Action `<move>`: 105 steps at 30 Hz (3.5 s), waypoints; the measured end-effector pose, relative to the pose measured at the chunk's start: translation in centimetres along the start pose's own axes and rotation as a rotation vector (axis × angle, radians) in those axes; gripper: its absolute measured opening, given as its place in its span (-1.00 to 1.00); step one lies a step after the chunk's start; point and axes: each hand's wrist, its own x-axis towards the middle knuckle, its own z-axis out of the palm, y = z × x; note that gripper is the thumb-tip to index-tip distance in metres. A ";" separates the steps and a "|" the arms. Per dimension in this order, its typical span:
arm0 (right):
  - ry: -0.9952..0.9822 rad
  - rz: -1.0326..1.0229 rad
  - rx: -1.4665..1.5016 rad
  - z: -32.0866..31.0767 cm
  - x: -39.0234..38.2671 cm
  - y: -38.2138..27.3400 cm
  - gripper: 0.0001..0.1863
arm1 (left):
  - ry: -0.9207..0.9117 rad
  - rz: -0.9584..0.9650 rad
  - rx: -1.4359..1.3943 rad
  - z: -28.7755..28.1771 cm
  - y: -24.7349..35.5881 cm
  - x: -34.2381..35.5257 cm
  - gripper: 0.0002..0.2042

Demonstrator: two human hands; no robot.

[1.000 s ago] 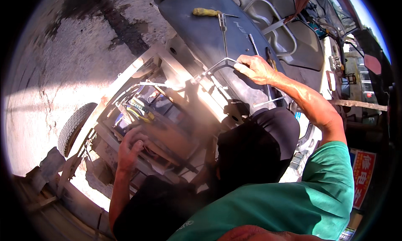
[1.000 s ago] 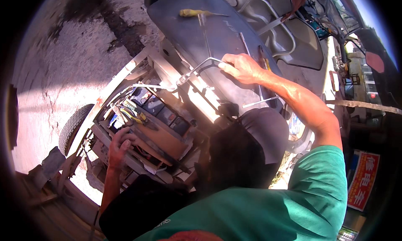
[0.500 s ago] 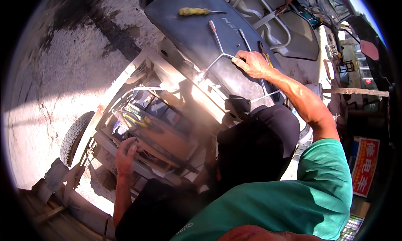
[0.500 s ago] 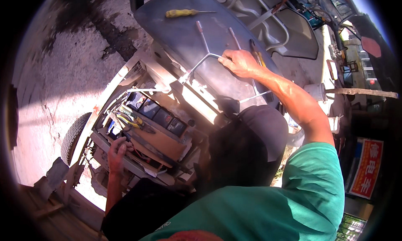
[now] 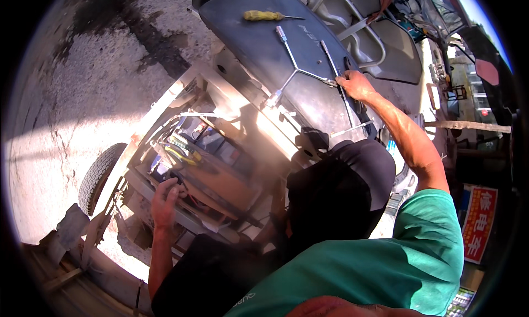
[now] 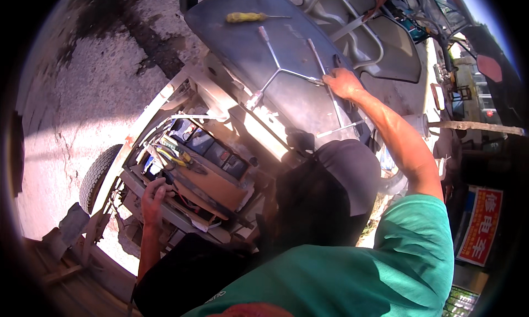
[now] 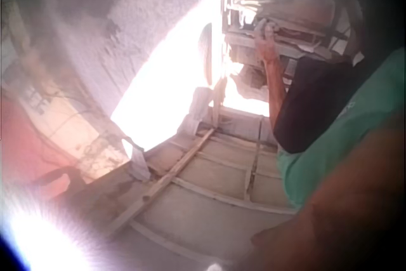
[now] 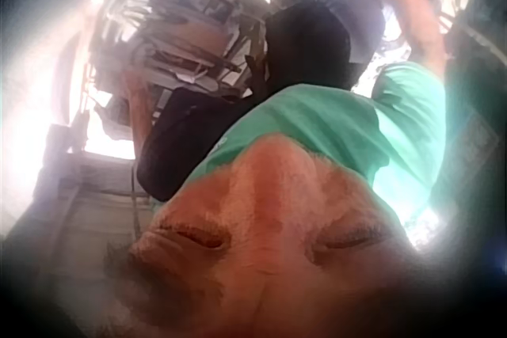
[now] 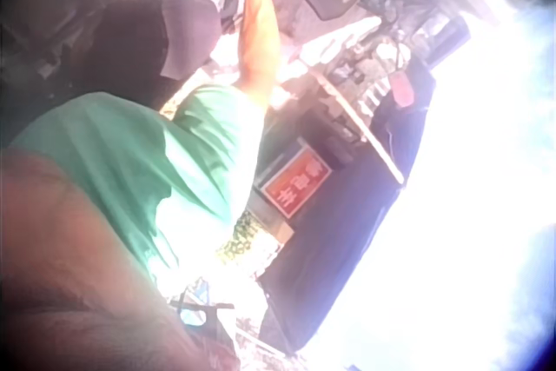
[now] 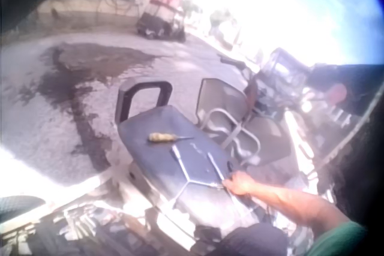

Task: The person works on the internal components of a motorized tricycle using a cross wrench and pliers.

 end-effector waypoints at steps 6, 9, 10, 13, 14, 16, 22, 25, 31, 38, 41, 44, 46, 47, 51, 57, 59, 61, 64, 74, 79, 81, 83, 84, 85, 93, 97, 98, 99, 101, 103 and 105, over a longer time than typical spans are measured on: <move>0.156 -0.164 0.020 -0.2 -2.4 0.1 -0.53 | 0.030 -0.032 0.022 0.0 -0.2 -0.1 -0.68; 0.157 -0.238 0.176 -1.0 -4.5 -0.6 -0.56 | 0.060 -0.048 0.016 -0.4 -0.2 -0.4 -0.68; 0.178 -0.262 0.180 -1.2 -5.1 -1.1 -0.57 | 0.061 -0.053 0.022 -0.5 -0.3 -0.4 -0.68; 0.244 -0.378 0.117 -1.8 -6.7 -2.2 -0.59 | 0.050 -0.045 0.018 -0.5 -0.7 -0.3 -0.69; 0.265 -0.424 0.083 -2.0 -7.0 -2.4 -0.60 | 0.045 -0.039 0.013 -0.5 -0.8 -0.1 -0.69; 0.252 -0.457 0.028 -2.2 -7.1 -2.8 -0.60 | 0.035 -0.004 0.015 -0.5 -0.8 0.0 -0.69; 0.168 -0.291 -0.118 -2.7 -5.4 -1.8 -0.57 | 0.040 -0.008 0.014 -0.7 -1.6 -0.1 -0.68; 0.126 -0.227 -0.139 -2.1 -3.6 -0.7 -0.55 | 0.054 -0.068 0.036 -1.0 -1.8 -0.4 -0.68; 0.069 -0.130 -0.113 -1.4 -1.1 1.6 -0.54 | 0.065 -0.115 0.051 -1.1 -2.2 -0.4 -0.66; -0.030 -0.192 -0.089 -2.8 1.3 3.4 -0.53 | 0.077 -0.112 0.073 -1.1 -3.1 -0.3 -0.67; -0.017 -0.330 0.024 -3.0 3.3 4.2 -0.60 | 0.065 -0.125 0.098 -1.0 -3.9 -0.1 -0.69; -0.117 -0.082 0.467 -2.7 5.9 1.6 -0.66 | 0.065 -0.154 0.149 -1.1 -3.8 -0.5 -0.70; -0.148 -0.238 0.450 -3.4 6.4 -1.3 -0.67 | 0.066 -0.172 0.162 -1.3 -3.7 -0.6 -0.71; -0.162 -0.254 0.486 -3.4 6.6 -2.8 -0.67 | 0.069 -0.183 0.168 -1.4 -3.7 -0.7 -0.71; -0.194 -0.141 0.533 -2.2 9.6 -5.6 -0.67 | 0.057 -0.198 0.164 -1.0 -3.9 -0.7 -0.72; -0.182 -0.093 0.642 -0.8 10.5 -6.3 -0.66 | 0.058 -0.227 0.117 0.1 -3.1 -1.2 -0.72; -0.101 -0.228 0.537 -0.7 9.3 -5.7 -0.65 | 0.075 -0.216 0.160 -0.3 -3.0 -1.3 -0.73; 0.025 -0.344 0.371 -0.5 7.6 -3.6 -0.63 | 0.087 -0.225 0.152 -0.3 -2.8 -1.3 -0.73; 0.126 -0.320 0.225 -0.6 3.8 -2.6 -0.51 | 0.090 -0.245 0.172 -0.3 -3.2 -1.4 -0.73; 0.178 -0.399 0.163 0.6 4.7 -3.3 -0.65 | 0.035 -0.178 0.128 0.4 -3.1 0.2 -0.74; -0.170 -0.008 1.398 -0.6 2.7 0.5 -0.77 | 0.047 -0.185 0.087 -0.6 -3.4 -0.8 -0.75; -0.441 -0.018 1.988 -0.6 0.8 3.8 -0.82 | 0.046 -0.181 0.090 -0.5 -4.0 -0.7 -0.74; -0.450 -0.015 2.043 -0.5 -2.2 3.6 -0.82 | 0.055 -0.158 0.130 -1.0 -4.2 -1.1 -0.72; -0.434 0.000 2.069 -0.7 -3.7 4.1 -0.82 | 0.047 -0.134 0.151 -1.2 -5.0 -0.6 -0.72; -0.393 0.003 2.027 -0.2 -4.2 4.2 -0.82 | 0.046 -0.114 0.175 -1.7 -5.8 -0.3 -0.72; 0.165 0.013 0.706 2.4 -6.7 4.1 -0.56 | 0.052 -0.227 0.156 -0.7 -3.6 -0.3 -0.72; 0.197 -0.050 0.340 3.0 -7.2 2.1 -0.55 | 0.050 -0.243 0.167 -1.1 -4.3 -0.6 -0.72; 0.217 -0.075 0.271 3.2 -6.8 1.7 -0.58 | 0.051 -0.250 0.164 -1.1 -4.3 -0.7 -0.73; 0.238 -0.100 0.198 3.2 -6.4 1.6 -0.62 | 0.049 -0.248 0.161 -1.0 -4.3 -0.7 -0.73; 0.281 -0.214 0.153 3.8 -5.1 2.6 -0.69 | 0.048 -0.243 0.156 -0.7 -4.1 -0.6 -0.73; 0.277 -0.258 0.118 3.7 -4.4 2.9 -0.68 | 0.063 -0.234 0.149 -1.1 -4.6 -0.6 -0.73; 0.246 -0.203 0.281 4.0 -3.8 3.7 -0.66 | 0.066 -0.216 0.158 -1.4 -5.0 -0.4 -0.72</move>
